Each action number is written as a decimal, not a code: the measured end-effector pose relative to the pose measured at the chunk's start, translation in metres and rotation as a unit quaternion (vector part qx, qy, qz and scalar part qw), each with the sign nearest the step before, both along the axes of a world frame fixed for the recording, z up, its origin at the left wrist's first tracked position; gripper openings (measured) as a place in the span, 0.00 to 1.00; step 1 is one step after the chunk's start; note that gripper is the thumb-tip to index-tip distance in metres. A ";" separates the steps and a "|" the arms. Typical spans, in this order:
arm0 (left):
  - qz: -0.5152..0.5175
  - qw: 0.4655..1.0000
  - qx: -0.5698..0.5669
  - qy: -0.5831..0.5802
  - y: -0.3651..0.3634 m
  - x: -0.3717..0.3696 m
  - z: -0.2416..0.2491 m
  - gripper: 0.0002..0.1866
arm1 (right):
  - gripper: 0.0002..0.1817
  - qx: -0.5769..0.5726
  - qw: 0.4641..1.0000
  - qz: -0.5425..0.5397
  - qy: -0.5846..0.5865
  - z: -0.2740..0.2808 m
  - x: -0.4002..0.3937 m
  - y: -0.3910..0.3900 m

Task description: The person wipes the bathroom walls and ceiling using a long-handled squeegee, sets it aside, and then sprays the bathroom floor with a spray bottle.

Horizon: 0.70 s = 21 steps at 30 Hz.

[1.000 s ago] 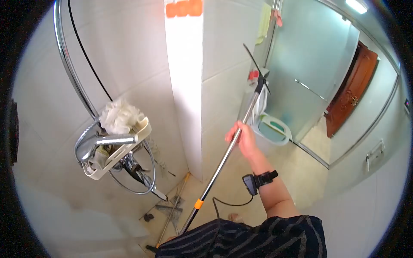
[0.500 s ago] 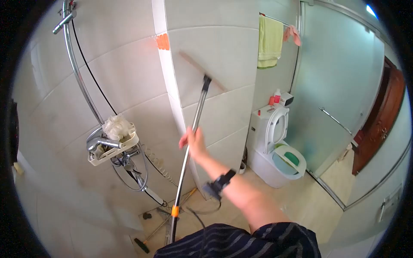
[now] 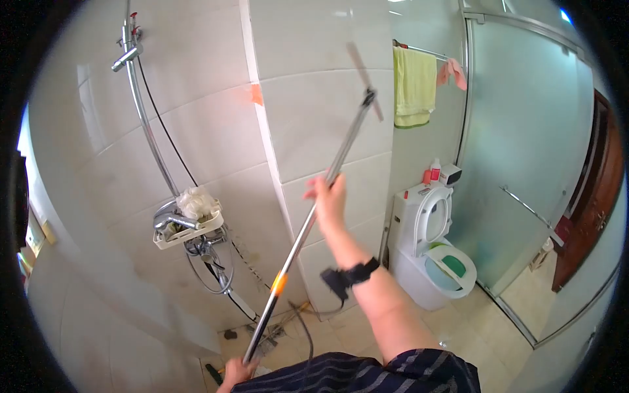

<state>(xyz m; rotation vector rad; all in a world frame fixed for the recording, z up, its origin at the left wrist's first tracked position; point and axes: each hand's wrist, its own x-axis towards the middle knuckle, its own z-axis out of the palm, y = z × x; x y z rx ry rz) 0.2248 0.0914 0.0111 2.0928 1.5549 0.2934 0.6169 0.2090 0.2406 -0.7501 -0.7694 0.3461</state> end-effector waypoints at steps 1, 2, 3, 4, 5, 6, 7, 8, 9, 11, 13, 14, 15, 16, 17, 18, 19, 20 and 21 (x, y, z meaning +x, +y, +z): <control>-0.020 0.998 0.057 -0.018 0.010 0.029 0.046 0.23 | 0.10 -0.022 0.998 -0.047 0.026 0.024 0.026 0.007; -0.075 0.991 0.071 -0.087 0.024 0.063 0.111 0.22 | 0.10 -0.041 0.993 -0.096 0.050 0.049 0.043 0.013; -0.078 0.990 0.075 -0.089 0.026 0.072 0.133 0.22 | 0.11 -0.051 0.992 -0.109 0.047 0.062 0.053 0.017; -0.103 0.985 0.089 -0.108 0.029 0.076 0.148 0.21 | 0.12 -0.061 0.990 -0.123 0.045 0.073 0.058 0.022; -0.127 0.978 0.103 -0.126 0.029 0.073 0.158 0.20 | 0.12 -0.056 0.990 -0.125 0.043 0.082 0.056 0.027; -0.131 0.977 0.109 -0.130 0.026 0.064 0.166 0.20 | 0.13 -0.075 0.987 -0.138 0.043 0.094 0.051 0.031; -0.118 0.979 0.098 -0.132 0.022 0.051 0.173 0.20 | 0.14 -0.095 0.983 -0.151 0.042 0.102 0.045 0.036; -0.106 0.982 0.085 -0.131 0.021 0.039 0.177 0.20 | 0.14 -0.090 0.983 -0.160 0.019 0.106 0.029 0.041; -0.092 0.978 0.091 -0.164 0.020 0.022 0.165 0.20 | 0.15 -0.085 0.982 -0.170 -0.002 0.109 0.002 0.046; -0.058 0.979 0.077 -0.178 0.014 -0.016 0.140 0.19 | 0.18 -0.100 0.979 -0.172 -0.042 0.105 -0.062 0.046; -0.010 0.967 0.032 -0.254 -0.006 -0.052 0.114 0.14 | 0.20 -0.096 0.973 -0.192 -0.086 0.061 -0.109 0.069; -0.003 0.975 0.013 -0.220 -0.002 -0.081 0.071 0.14 | 0.20 -0.104 0.979 -0.155 -0.087 0.046 -0.140 0.060; -0.025 0.979 0.009 -0.200 -0.003 -0.106 0.042 0.13 | 0.20 -0.114 0.982 -0.119 -0.088 0.030 -0.172 0.051; 0.004 0.979 -0.055 -0.196 -0.012 -0.125 0.022 0.13 | 0.18 -0.070 0.988 -0.090 -0.103 0.012 -0.196 0.044; 0.095 0.910 -0.137 -0.379 -0.019 -0.156 -0.036 0.13 | 0.15 -0.086 0.984 -0.061 -0.144 -0.005 -0.212 0.033; 0.094 0.909 -0.139 -0.380 -0.019 -0.160 -0.038 0.13 | 0.15 -0.087 0.983 -0.063 -0.146 -0.014 -0.226 0.016; 0.069 0.923 -0.114 -0.361 -0.017 -0.163 -0.039 0.13 | 0.14 -0.072 0.990 0.024 -0.120 -0.018 -0.237 -0.004; 0.043 0.934 -0.086 -0.344 -0.013 -0.164 -0.038 0.13 | 0.13 -0.054 0.988 0.111 -0.095 -0.016 -0.242 -0.015; 0.017 0.943 -0.058 -0.329 -0.008 -0.162 -0.038 0.13 | 0.13 -0.052 0.987 0.109 -0.102 -0.006 -0.235 -0.020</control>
